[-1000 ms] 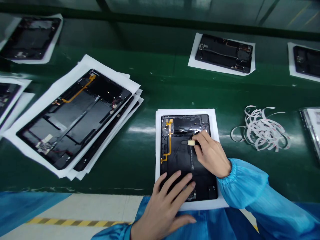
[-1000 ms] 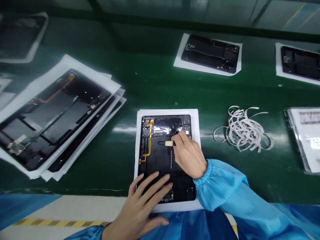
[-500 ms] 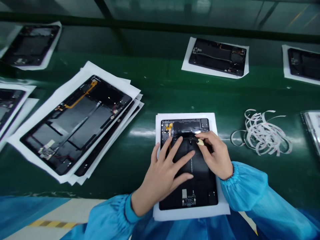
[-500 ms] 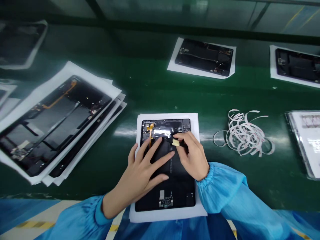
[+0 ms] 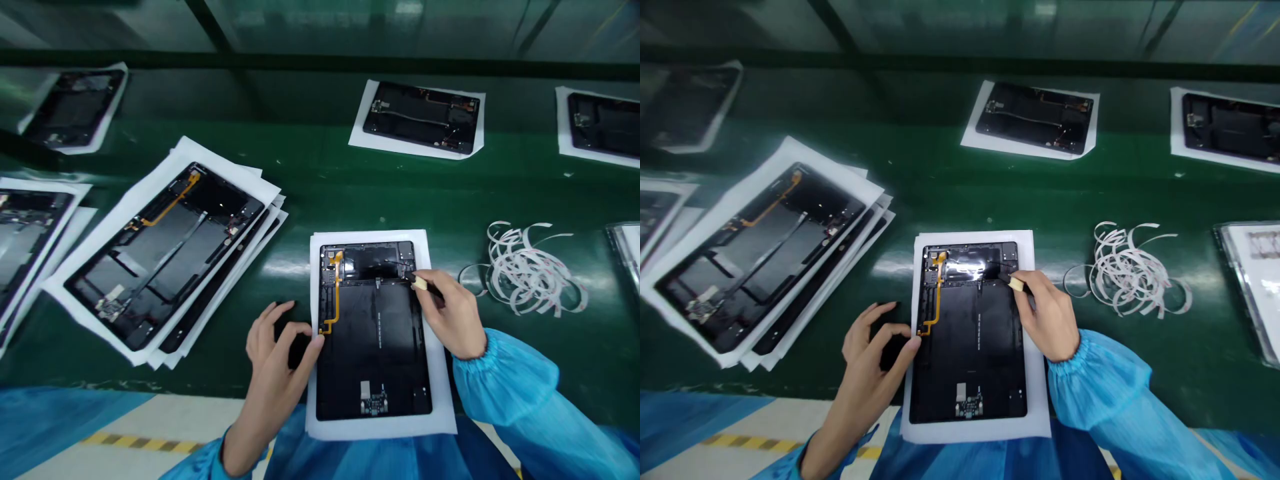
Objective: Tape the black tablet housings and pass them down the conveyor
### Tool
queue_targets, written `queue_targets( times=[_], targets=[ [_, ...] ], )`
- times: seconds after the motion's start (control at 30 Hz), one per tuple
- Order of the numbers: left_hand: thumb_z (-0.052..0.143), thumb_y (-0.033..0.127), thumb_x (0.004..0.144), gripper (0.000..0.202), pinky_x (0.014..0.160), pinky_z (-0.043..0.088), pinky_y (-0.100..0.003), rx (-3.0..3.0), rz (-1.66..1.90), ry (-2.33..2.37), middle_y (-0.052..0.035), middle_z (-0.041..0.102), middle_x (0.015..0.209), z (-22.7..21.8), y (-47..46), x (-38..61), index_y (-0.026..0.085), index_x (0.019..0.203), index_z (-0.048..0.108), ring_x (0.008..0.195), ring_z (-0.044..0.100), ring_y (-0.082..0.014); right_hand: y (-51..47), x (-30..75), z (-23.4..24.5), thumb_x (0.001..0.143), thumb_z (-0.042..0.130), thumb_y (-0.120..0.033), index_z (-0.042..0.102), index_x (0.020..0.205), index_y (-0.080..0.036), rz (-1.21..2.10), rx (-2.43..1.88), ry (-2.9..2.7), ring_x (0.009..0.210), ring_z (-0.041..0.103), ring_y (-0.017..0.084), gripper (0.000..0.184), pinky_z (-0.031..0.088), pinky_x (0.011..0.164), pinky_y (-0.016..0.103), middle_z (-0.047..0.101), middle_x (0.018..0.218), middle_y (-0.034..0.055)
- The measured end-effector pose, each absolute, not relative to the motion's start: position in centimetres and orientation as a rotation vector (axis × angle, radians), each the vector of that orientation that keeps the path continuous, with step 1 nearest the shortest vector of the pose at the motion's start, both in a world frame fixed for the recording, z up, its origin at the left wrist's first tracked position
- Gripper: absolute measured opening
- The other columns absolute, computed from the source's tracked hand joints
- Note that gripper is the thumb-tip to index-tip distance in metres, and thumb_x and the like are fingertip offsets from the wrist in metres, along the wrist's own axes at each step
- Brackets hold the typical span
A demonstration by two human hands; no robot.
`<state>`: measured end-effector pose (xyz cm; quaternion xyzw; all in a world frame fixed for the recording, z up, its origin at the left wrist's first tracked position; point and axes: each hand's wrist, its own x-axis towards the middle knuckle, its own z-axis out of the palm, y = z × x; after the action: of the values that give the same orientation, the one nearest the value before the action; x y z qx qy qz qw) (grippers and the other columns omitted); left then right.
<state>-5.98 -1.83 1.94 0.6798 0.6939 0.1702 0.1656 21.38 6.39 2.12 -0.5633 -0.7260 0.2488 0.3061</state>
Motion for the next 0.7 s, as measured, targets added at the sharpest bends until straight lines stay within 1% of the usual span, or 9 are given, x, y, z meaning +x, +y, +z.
queue_targets(
  times=[0.17,0.3,0.37,0.43,0.47,0.53,0.63,0.67,0.7],
  targets=[
    [0.053,0.032,0.095,0.017,0.098,0.042,-0.050,1.809,0.629,1.910,-0.0083,0.054,0.123,2.2,-1.9,-5.4,0.024,0.082,0.057,0.126,0.046,-0.0304,6.1,21.1,0.6,0.094,0.047,-0.020,0.059,0.115,-0.020,0.596,-1.522,-2.019,0.086,0.071,0.020,0.025,0.056,0.071,0.030,0.071,0.106,0.0083],
    [0.050,0.032,0.097,0.021,0.084,0.050,-0.036,1.648,0.843,1.845,-0.0076,0.059,0.113,4.0,-1.6,-4.5,0.023,0.078,0.054,0.111,0.057,-0.0247,6.1,20.9,0.5,0.094,0.046,-0.021,0.059,0.117,-0.019,0.556,-1.536,-2.011,0.078,0.071,0.019,0.026,0.055,0.066,0.029,0.072,0.099,0.0084],
    [0.048,0.033,0.097,0.023,0.064,0.051,-0.027,1.533,0.914,1.771,-0.0043,0.061,0.093,5.2,-1.5,-3.6,0.023,0.077,0.049,0.083,0.063,-0.0182,6.1,20.9,0.6,0.095,0.045,-0.022,0.057,0.119,-0.018,0.573,-1.541,-1.995,0.073,0.069,0.018,0.027,0.054,0.064,0.028,0.071,0.092,0.0070],
    [0.051,0.034,0.094,0.020,0.046,0.042,-0.021,1.472,0.922,1.722,0.0027,0.051,0.071,6.5,-1.2,-2.7,0.024,0.079,0.044,0.054,0.052,-0.0116,6.0,21.0,0.7,0.096,0.044,-0.023,0.054,0.122,-0.018,0.618,-1.522,-1.965,0.068,0.067,0.017,0.028,0.053,0.062,0.027,0.069,0.085,0.0048],
    [0.054,0.034,0.092,0.019,0.042,0.038,-0.020,1.465,0.924,1.712,0.0055,0.045,0.065,7.2,-0.7,-2.5,0.025,0.080,0.042,0.047,0.044,-0.0100,6.0,21.1,0.8,0.096,0.044,-0.023,0.053,0.123,-0.018,0.642,-1.505,-1.942,0.066,0.066,0.017,0.029,0.053,0.062,0.027,0.067,0.082,0.0037],
    [0.057,0.034,0.088,0.018,0.038,0.033,-0.019,1.482,0.939,1.721,0.0084,0.041,0.059,9.0,1.0,-2.9,0.027,0.085,0.041,0.042,0.039,-0.0091,6.1,21.3,1.0,0.096,0.045,-0.024,0.051,0.125,-0.018,0.668,-1.479,-1.868,0.063,0.064,0.015,0.030,0.052,0.060,0.025,0.064,0.078,0.0016],
    [0.062,0.036,0.082,0.024,0.036,0.032,-0.018,1.588,0.965,1.767,0.0102,0.046,0.054,12.3,6.0,-5.5,0.027,0.092,0.042,0.038,0.042,-0.0094,6.2,21.6,1.3,0.095,0.047,-0.024,0.052,0.123,-0.020,0.656,-1.458,-1.737,0.061,0.061,0.013,0.029,0.052,0.057,0.023,0.059,0.075,-0.0004],
    [0.065,0.037,0.080,0.030,0.037,0.035,-0.019,1.632,1.003,1.791,0.0094,0.053,0.059,13.4,8.4,-6.6,0.027,0.096,0.043,0.040,0.046,-0.0097,6.2,21.6,1.3,0.095,0.047,-0.024,0.052,0.123,-0.020,0.646,-1.454,-1.710,0.061,0.062,0.013,0.028,0.052,0.057,0.022,0.058,0.075,-0.0004],
    [0.067,0.038,0.077,0.036,0.042,0.042,-0.019,1.674,1.081,1.808,0.0070,0.062,0.070,14.4,11.1,-7.8,0.026,0.102,0.042,0.048,0.055,-0.0108,6.3,21.6,1.3,0.095,0.047,-0.023,0.053,0.122,-0.021,0.637,-1.452,-1.697,0.062,0.062,0.014,0.028,0.053,0.057,0.022,0.059,0.075,-0.0002]
  ],
)
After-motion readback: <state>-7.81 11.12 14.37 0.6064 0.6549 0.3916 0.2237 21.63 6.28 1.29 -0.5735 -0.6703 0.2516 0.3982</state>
